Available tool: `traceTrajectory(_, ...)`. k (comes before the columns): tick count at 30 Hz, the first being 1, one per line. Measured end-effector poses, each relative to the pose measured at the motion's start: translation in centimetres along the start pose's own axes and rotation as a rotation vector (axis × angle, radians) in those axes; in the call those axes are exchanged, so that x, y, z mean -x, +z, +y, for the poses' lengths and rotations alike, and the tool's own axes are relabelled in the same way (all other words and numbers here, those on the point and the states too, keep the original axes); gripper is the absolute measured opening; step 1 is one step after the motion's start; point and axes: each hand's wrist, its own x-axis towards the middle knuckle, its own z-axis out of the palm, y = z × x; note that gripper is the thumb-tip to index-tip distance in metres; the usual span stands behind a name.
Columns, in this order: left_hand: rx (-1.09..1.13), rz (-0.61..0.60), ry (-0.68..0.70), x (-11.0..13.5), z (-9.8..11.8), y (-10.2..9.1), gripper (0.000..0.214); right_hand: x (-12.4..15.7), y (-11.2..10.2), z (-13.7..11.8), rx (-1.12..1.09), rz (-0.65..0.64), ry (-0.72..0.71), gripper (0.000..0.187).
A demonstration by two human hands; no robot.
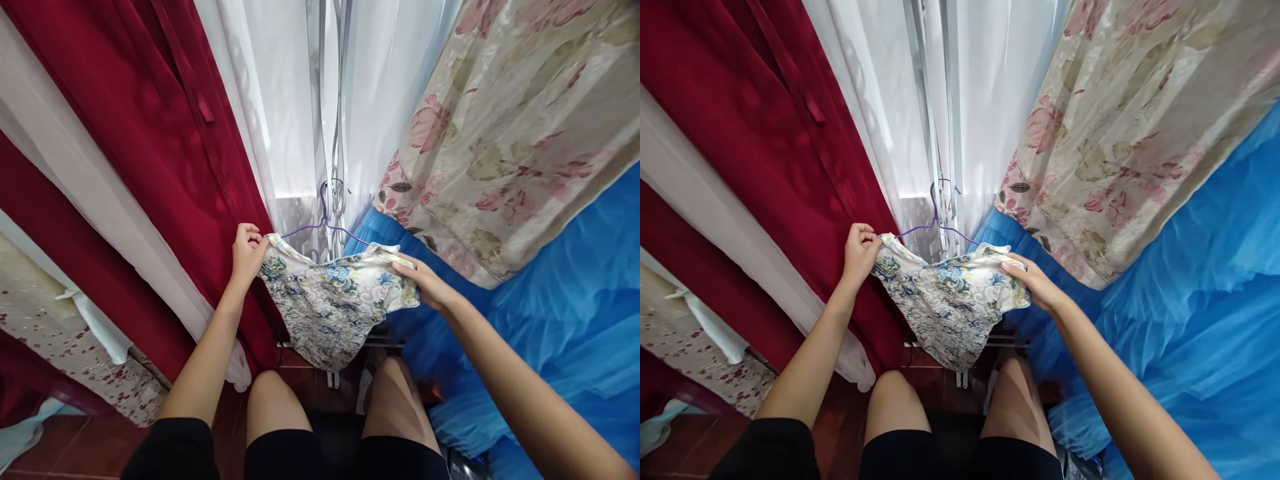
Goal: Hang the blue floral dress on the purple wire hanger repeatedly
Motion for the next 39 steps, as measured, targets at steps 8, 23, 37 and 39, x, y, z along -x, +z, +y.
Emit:
traceTrajectory(8,0.081,-0.212,0.062,2.1,4.7,-0.3,0.023,0.1,0.0,0.2,-0.130,0.345,-0.256,0.044)
traceTrajectory(23,0.458,0.262,-0.205,5.5,1.5,2.2,0.048,5.9,10.1,0.1,0.384,-0.460,-0.437,0.064)
traceTrajectory(37,0.941,-0.524,-0.330,11.6,7.1,7.6,0.049,5.6,4.8,5.9,0.025,0.080,-0.084,0.037)
traceTrajectory(39,0.795,-0.484,-0.227,11.6,6.3,7.2,0.048,6.7,3.1,5.4,-0.062,0.273,-0.127,0.035)
